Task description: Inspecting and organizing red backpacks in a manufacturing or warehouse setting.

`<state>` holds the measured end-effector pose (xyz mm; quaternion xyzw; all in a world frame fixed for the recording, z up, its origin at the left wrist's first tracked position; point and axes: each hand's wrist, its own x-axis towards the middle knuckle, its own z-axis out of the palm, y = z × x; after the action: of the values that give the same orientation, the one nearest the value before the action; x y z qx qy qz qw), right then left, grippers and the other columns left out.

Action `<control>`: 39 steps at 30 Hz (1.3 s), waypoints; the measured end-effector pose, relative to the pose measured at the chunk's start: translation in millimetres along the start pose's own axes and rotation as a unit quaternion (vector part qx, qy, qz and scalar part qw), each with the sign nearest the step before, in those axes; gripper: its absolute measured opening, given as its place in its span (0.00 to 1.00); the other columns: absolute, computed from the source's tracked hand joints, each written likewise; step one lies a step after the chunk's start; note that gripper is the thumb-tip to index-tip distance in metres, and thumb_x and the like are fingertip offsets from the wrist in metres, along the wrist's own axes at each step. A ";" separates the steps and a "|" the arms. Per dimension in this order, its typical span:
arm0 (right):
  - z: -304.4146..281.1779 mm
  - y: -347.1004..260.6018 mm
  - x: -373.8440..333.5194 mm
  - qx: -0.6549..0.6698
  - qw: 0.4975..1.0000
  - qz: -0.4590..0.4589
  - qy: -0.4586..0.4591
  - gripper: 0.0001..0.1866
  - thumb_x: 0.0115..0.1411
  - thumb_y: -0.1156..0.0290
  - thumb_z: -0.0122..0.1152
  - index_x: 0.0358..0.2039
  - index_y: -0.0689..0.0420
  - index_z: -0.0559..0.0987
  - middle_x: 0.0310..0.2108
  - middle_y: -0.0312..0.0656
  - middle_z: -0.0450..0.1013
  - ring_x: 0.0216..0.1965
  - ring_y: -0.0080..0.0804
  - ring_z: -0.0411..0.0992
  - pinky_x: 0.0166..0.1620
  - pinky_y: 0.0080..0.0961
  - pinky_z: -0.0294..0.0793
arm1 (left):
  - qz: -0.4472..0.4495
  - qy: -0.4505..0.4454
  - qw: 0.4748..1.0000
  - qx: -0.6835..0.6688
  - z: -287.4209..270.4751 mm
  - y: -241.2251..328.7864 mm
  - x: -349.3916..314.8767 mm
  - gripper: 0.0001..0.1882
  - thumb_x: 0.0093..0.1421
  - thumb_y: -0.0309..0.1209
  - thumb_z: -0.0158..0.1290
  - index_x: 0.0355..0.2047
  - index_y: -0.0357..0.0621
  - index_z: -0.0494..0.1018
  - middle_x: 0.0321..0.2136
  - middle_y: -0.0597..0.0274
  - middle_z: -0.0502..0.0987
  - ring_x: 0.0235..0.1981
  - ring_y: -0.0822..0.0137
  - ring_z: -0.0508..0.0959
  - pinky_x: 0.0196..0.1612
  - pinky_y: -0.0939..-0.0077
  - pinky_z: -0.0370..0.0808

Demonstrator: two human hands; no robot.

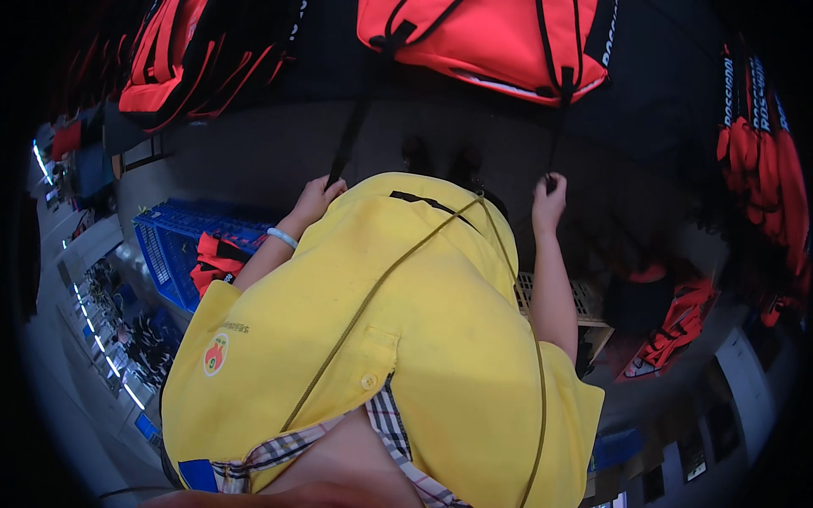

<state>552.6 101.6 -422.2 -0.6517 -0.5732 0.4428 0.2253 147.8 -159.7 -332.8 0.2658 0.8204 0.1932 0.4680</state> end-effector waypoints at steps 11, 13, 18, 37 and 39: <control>-35.3 -62.3 -43.3 -0.037 0.995 0.015 -0.087 0.10 0.62 0.74 0.57 0.43 0.63 0.77 0.33 0.44 0.78 0.36 0.31 0.77 0.43 0.24 0.75 | 0.109 0.050 0.971 -0.205 -56.8 60.5 47.4 0.22 0.64 0.34 0.50 0.57 0.42 0.67 0.51 0.55 0.74 0.51 0.63 0.76 0.55 0.69 0.70; -12.0 -111.9 -32.8 0.089 0.987 -0.060 -0.119 0.08 0.64 0.75 0.55 0.41 0.63 0.77 0.32 0.39 0.77 0.34 0.21 0.75 0.41 0.19 0.74 | 0.049 0.043 0.944 -0.324 -42.8 109.2 70.2 0.25 0.67 0.45 0.45 0.57 0.41 0.65 0.50 0.53 0.74 0.52 0.63 0.75 0.53 0.69 0.71; 32.5 -183.2 -13.6 0.124 0.965 -0.181 -0.140 0.08 0.64 0.75 0.54 0.41 0.62 0.78 0.32 0.37 0.77 0.33 0.18 0.74 0.40 0.17 0.73 | -0.081 0.021 0.931 -0.356 -9.3 188.3 97.3 0.44 0.56 0.67 0.48 0.53 0.35 0.65 0.35 0.52 0.80 0.34 0.62 0.83 0.33 0.71 0.79; 1.6 -128.5 30.3 0.107 0.994 -0.013 -0.024 0.13 0.66 0.72 0.47 0.45 0.65 0.76 0.35 0.45 0.79 0.30 0.26 0.79 0.26 0.16 0.74 | -0.008 -0.074 0.893 -0.443 -15.8 142.8 93.9 0.15 0.65 0.28 0.41 0.50 0.35 0.66 0.50 0.50 0.74 0.51 0.60 0.77 0.52 0.64 0.74; 1.7 -127.6 30.5 0.158 0.986 -0.036 -0.034 0.13 0.66 0.71 0.48 0.47 0.64 0.75 0.36 0.44 0.79 0.31 0.28 0.80 0.27 0.17 0.75 | -0.014 -0.027 0.860 -0.509 -18.2 140.5 101.3 0.21 0.67 0.33 0.41 0.58 0.38 0.63 0.56 0.48 0.69 0.58 0.54 0.70 0.58 0.60 0.70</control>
<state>479.8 160.9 -330.5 -0.5713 -0.5263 0.5417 0.3213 125.2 11.7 -311.8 -0.0161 0.5989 0.5699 0.5624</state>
